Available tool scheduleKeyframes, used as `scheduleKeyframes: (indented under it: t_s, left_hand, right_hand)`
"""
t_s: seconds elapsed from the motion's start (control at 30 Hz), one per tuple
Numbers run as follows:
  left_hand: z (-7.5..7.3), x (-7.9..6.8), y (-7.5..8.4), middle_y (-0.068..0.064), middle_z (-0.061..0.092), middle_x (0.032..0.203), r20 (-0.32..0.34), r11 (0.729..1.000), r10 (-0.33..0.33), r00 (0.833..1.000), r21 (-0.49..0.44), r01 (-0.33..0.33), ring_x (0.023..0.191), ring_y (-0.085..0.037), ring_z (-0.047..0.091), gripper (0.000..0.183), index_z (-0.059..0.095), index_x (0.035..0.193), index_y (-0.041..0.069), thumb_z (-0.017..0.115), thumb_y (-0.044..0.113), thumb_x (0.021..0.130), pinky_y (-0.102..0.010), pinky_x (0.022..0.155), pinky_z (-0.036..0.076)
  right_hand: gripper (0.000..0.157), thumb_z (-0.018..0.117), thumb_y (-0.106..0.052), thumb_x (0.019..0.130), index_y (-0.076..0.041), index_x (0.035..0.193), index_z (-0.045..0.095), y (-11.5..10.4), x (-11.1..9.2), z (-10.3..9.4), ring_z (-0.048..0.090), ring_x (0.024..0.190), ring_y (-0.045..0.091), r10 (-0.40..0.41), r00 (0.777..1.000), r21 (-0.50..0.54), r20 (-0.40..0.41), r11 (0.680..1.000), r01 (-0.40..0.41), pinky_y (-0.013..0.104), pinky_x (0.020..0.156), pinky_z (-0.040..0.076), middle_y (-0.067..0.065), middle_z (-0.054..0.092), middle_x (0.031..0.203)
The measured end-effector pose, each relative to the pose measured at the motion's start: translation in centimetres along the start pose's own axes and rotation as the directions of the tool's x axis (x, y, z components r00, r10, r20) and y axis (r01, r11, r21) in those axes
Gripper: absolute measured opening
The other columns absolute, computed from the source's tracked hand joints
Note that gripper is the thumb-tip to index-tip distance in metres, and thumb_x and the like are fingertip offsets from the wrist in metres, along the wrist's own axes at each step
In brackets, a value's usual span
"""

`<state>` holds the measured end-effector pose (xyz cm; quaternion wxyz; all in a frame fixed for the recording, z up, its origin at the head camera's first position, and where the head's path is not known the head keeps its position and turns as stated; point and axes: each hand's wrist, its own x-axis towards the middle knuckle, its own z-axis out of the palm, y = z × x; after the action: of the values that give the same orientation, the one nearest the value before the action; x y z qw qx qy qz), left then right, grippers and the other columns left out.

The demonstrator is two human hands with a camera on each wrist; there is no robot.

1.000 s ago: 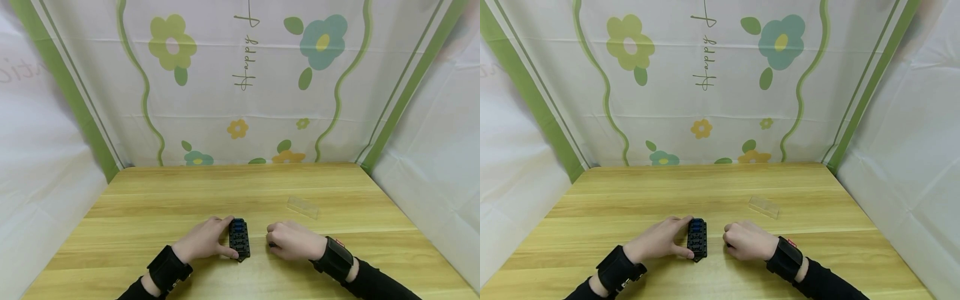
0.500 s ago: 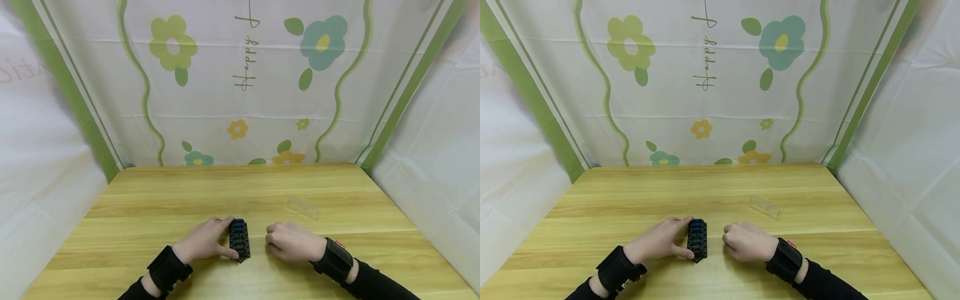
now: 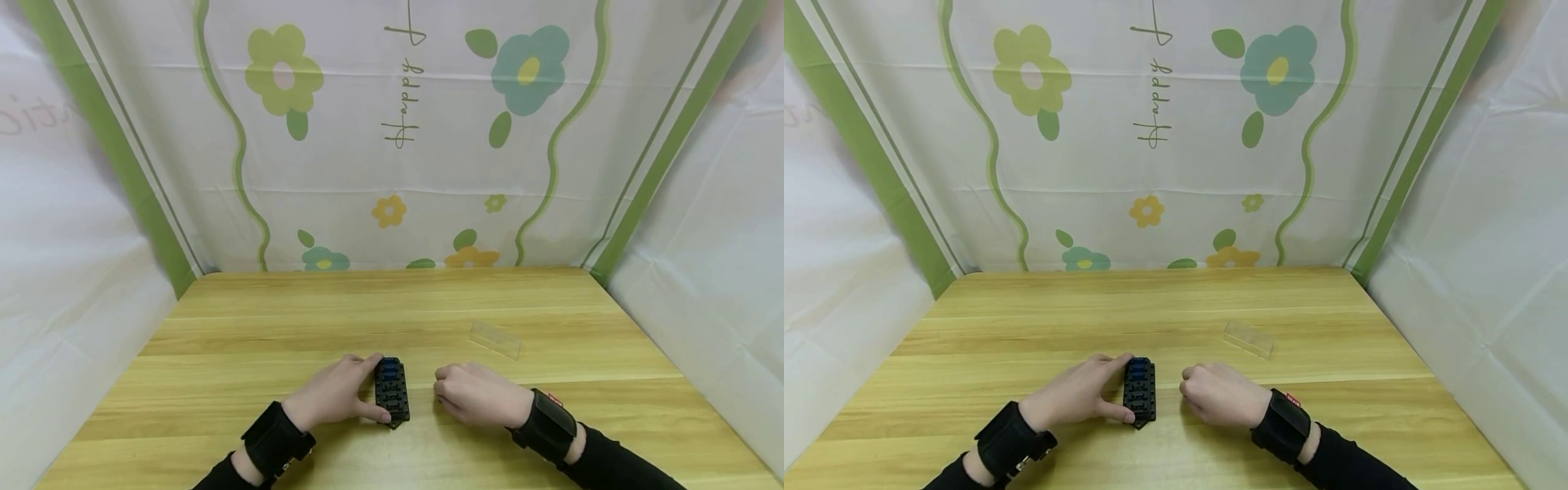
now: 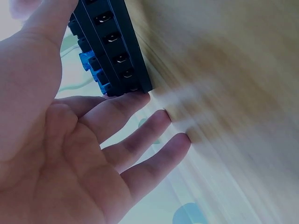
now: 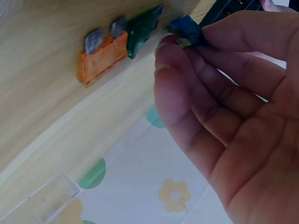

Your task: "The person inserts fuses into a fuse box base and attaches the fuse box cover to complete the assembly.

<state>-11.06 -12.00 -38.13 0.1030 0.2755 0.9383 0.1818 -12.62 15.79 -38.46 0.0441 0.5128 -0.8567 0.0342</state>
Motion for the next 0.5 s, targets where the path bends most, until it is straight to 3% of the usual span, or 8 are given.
scheduleKeyframes:
  t_s: [0.27, 0.5]
  left_hand:
    - [-0.11, 0.01, 0.09, -0.017, 0.051, 0.131, 0.005, 1.0, 0.001, 1.0, -0.017, -0.001, 0.12, -0.029, 0.049, 0.103, 0.036, 0.147, 0.007, 0.059, 0.074, 0.073, -0.04, 0.092, 0.044]
    - [-0.15, 0.02, 0.16, -0.016, 0.05, 0.132, 0.011, 1.0, -0.009, 1.0, -0.016, 0.009, 0.12, -0.029, 0.048, 0.103, 0.035, 0.148, 0.008, 0.058, 0.075, 0.072, -0.041, 0.092, 0.044]
  right_hand:
    - [0.02, 0.06, -0.013, 0.091, -0.021, 0.073, 0.055, 0.13, 0.08, 0.13, 0.036, 0.057, 0.001, 0.001, 1.0, 0.005, -0.03, 1.0, -0.001, 0.012, 0.049, 0.029, -0.013, 0.036, 0.07]
    - [0.016, 0.064, -0.009, 0.09, -0.02, 0.079, 0.061, 0.38, 0.02, 0.18, 0.039, 0.063, -0.003, -0.06, 0.997, 0.006, -0.057, 0.998, 0.06, 0.007, 0.054, 0.032, -0.014, 0.042, 0.075]
